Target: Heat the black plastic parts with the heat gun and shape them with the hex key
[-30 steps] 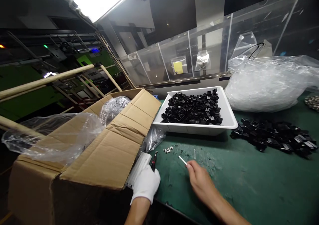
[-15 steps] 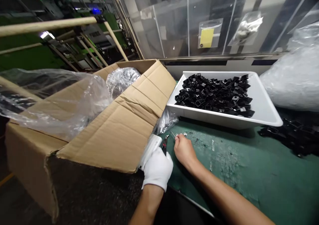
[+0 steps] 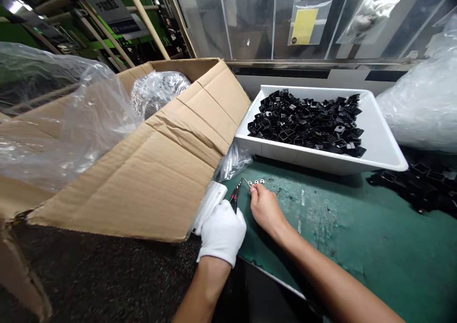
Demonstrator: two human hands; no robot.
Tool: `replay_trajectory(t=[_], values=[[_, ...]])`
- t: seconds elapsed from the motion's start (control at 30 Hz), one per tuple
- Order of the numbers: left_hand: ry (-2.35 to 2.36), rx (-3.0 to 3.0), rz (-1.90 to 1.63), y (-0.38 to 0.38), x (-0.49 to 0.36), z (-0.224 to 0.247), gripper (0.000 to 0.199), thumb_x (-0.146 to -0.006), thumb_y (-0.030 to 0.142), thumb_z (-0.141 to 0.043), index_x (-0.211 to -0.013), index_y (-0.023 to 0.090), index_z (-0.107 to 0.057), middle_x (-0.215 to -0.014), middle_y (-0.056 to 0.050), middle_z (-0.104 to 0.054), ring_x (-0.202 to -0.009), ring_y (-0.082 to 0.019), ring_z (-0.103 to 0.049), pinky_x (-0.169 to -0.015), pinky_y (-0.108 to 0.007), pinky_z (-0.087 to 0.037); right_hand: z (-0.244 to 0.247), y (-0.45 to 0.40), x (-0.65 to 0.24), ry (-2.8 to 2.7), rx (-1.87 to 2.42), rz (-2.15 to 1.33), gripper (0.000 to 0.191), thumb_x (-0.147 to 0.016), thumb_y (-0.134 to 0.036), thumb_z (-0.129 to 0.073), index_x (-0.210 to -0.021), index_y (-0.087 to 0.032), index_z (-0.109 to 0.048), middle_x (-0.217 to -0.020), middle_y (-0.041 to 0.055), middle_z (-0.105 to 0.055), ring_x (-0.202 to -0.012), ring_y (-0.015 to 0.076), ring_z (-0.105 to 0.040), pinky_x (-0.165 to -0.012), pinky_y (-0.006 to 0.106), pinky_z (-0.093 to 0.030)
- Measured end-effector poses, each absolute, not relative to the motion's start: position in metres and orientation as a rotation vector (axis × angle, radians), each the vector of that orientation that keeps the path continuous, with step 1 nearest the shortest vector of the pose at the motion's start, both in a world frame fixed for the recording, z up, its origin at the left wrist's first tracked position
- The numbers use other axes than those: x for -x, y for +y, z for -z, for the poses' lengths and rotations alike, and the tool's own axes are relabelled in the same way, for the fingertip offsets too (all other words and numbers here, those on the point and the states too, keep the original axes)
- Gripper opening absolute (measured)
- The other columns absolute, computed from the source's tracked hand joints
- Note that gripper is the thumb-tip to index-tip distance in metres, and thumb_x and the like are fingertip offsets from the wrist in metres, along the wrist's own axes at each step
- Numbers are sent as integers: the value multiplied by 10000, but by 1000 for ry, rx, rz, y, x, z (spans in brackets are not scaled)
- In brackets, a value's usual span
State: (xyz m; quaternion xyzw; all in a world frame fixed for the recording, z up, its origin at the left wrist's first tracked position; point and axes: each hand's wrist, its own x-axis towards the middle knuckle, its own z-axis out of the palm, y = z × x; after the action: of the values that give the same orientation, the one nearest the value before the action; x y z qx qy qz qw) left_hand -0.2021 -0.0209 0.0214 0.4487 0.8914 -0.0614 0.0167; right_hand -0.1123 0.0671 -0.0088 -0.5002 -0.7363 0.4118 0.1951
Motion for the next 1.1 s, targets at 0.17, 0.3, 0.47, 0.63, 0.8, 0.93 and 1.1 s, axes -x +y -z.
replay_trajectory(t=[0.17, 0.3, 0.47, 0.63, 0.8, 0.93, 1.1], values=[[2695, -1429, 229, -13, 196, -32, 294, -906, 330, -465, -954, 113, -658, -874, -164, -709, -833, -309, -721, -672, -361, -496, 1, 66, 103, -2133, 1402, -1089, 231, -1054, -303, -502, -1099, -143, -663, -988, 56, -724, -890, 200, -704, -830, 400, -569], [2655, -1406, 295, -11, 197, -39, 277, -876, 337, -499, -971, 127, -652, -919, -161, -724, -852, -316, -733, -707, -393, -522, -4, 66, 99, -2190, 1413, -1041, 227, -1053, -303, -506, -1087, -141, -661, -930, 42, -717, -837, 190, -703, -790, 383, -576], [2655, -1394, 282, -20, 202, -41, 294, -877, 365, -484, -977, 145, -651, -895, -155, -735, -876, -324, -742, -721, -402, -536, -4, 65, 98, -2234, 1413, -998, 221, -1039, -323, -542, -1089, -145, -664, -908, 28, -710, -807, 181, -702, -765, 376, -588], [2653, -1414, 279, -26, 202, -40, 305, -871, 387, -493, -967, 147, -655, -888, -160, -738, -880, -325, -741, -729, -403, -535, -1, 62, 95, -2262, 1406, -977, 212, -1027, -326, -569, -1063, -143, -670, -919, 29, -712, -808, 177, -703, -756, 368, -594], [2701, -1403, 239, -26, 200, -34, 292, -879, 397, -491, -974, 168, -645, -921, -150, -738, -891, -327, -732, -720, -405, -524, 0, 61, 89, -2259, 1412, -938, 225, -1040, -326, -545, -1084, -142, -666, -899, 25, -715, -798, 177, -708, -761, 371, -593], [2730, -1402, 237, -25, 198, -31, 267, -871, 387, -494, -953, 175, -635, -913, -145, -732, -876, -333, -727, -707, -413, -519, -4, 62, 84, -2265, 1415, -905, 239, -1060, -312, -495, -1103, -143, -658, -889, 27, -723, -799, 182, -712, -764, 373, -585], [2728, -1390, 219, -21, 197, -31, 265, -879, 390, -486, -932, 178, -636, -890, -148, -730, -848, -338, -729, -679, -414, -518, -7, 60, 79, -2297, 1417, -864, 250, -1072, -269, -444, -1087, -138, -657, -861, 36, -731, -779, 187, -712, -749, 362, -565]])
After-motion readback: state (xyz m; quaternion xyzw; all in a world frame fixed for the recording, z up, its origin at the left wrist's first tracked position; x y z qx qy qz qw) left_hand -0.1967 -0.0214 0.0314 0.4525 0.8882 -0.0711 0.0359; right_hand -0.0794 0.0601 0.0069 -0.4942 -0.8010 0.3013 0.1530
